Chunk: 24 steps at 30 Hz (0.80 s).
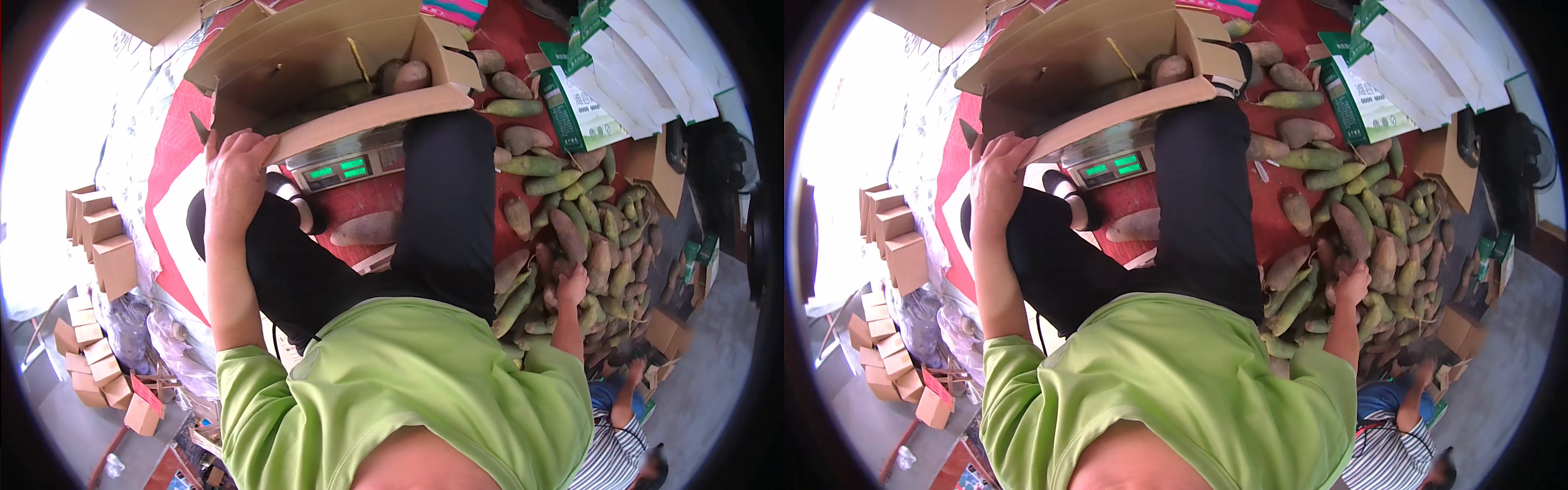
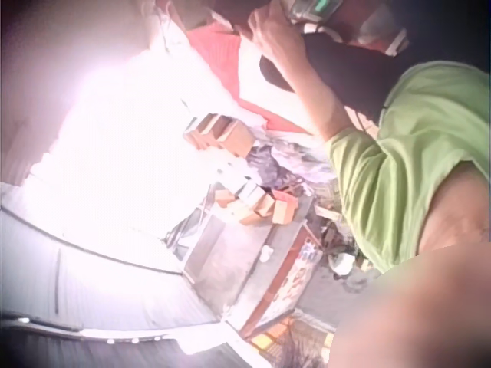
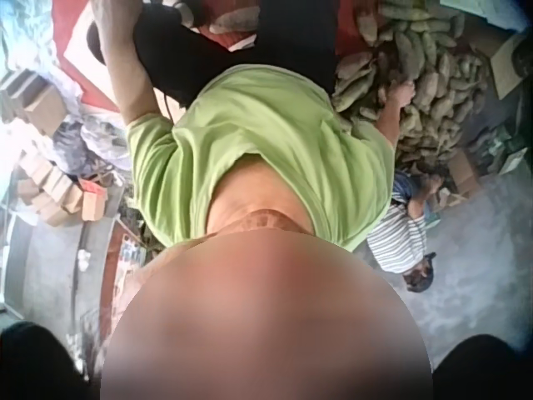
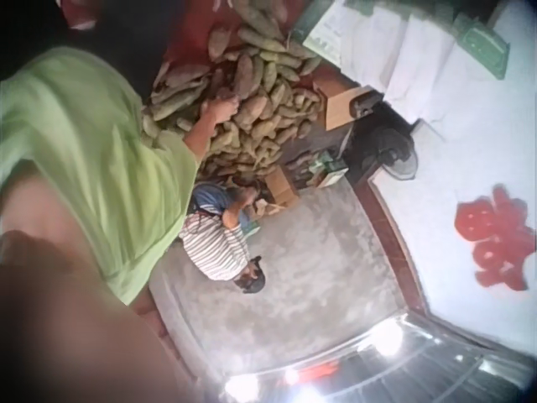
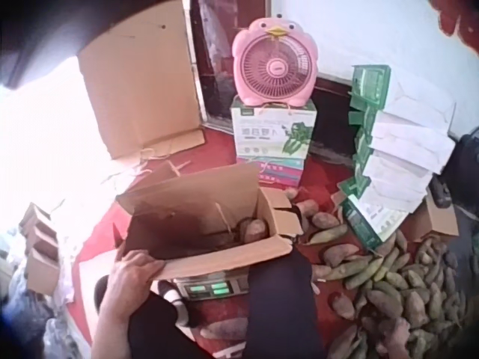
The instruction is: The recorder is weighing and packing sweet potatoes into boxes.
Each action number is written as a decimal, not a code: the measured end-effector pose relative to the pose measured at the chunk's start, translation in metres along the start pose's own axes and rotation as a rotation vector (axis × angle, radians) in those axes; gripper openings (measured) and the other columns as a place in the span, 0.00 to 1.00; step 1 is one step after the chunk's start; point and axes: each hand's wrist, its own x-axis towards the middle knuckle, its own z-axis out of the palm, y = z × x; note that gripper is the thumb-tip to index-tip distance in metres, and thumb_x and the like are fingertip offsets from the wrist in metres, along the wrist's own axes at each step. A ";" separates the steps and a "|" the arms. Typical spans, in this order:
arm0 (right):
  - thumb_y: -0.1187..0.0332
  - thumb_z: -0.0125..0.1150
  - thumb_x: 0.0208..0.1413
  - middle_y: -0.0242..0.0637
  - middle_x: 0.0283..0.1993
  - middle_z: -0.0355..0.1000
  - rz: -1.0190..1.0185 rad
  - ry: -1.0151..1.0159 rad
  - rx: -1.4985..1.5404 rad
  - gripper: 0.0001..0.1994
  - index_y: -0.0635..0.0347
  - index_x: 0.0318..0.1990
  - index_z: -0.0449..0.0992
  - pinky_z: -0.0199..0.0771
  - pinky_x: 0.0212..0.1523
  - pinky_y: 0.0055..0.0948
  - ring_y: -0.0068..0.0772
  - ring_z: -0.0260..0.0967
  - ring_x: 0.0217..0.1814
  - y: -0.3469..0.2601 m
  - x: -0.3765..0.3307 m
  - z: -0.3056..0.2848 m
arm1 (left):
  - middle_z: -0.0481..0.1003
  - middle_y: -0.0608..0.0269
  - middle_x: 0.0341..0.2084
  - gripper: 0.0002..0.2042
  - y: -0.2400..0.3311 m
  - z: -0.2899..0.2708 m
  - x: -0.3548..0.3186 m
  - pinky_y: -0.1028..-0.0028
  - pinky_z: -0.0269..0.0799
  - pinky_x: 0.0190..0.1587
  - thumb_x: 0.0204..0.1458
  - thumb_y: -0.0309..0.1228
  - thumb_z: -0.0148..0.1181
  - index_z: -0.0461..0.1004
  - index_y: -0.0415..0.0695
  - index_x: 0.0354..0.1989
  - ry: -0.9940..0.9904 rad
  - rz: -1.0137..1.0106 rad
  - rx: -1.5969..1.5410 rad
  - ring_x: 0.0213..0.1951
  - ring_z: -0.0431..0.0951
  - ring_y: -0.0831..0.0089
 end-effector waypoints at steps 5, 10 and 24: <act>0.71 0.69 0.45 0.47 0.56 0.68 -0.058 0.269 0.523 0.33 0.65 0.60 0.64 0.65 0.57 0.38 0.47 0.65 0.58 -0.004 0.032 -0.008 | 0.76 0.65 0.35 0.15 -0.001 0.007 -0.006 0.51 0.55 0.65 0.45 0.22 0.57 0.79 0.49 0.41 0.033 -0.031 -0.016 0.49 0.74 0.64; 0.75 0.65 0.50 0.40 0.57 0.67 -0.256 0.286 1.224 0.29 0.69 0.60 0.64 0.61 0.60 0.30 0.31 0.64 0.58 -0.087 0.038 -0.099 | 0.75 0.65 0.33 0.14 0.000 0.007 -0.010 0.50 0.55 0.65 0.48 0.22 0.53 0.79 0.48 0.42 0.036 -0.057 -0.068 0.45 0.75 0.65; 0.76 0.63 0.53 0.39 0.55 0.70 -1.154 0.140 1.487 0.25 0.63 0.59 0.67 0.69 0.53 0.25 0.27 0.68 0.53 -0.365 -0.047 -0.348 | 0.77 0.67 0.37 0.15 -0.006 0.013 -0.008 0.51 0.55 0.65 0.45 0.22 0.57 0.80 0.50 0.41 0.061 -0.057 -0.053 0.54 0.72 0.64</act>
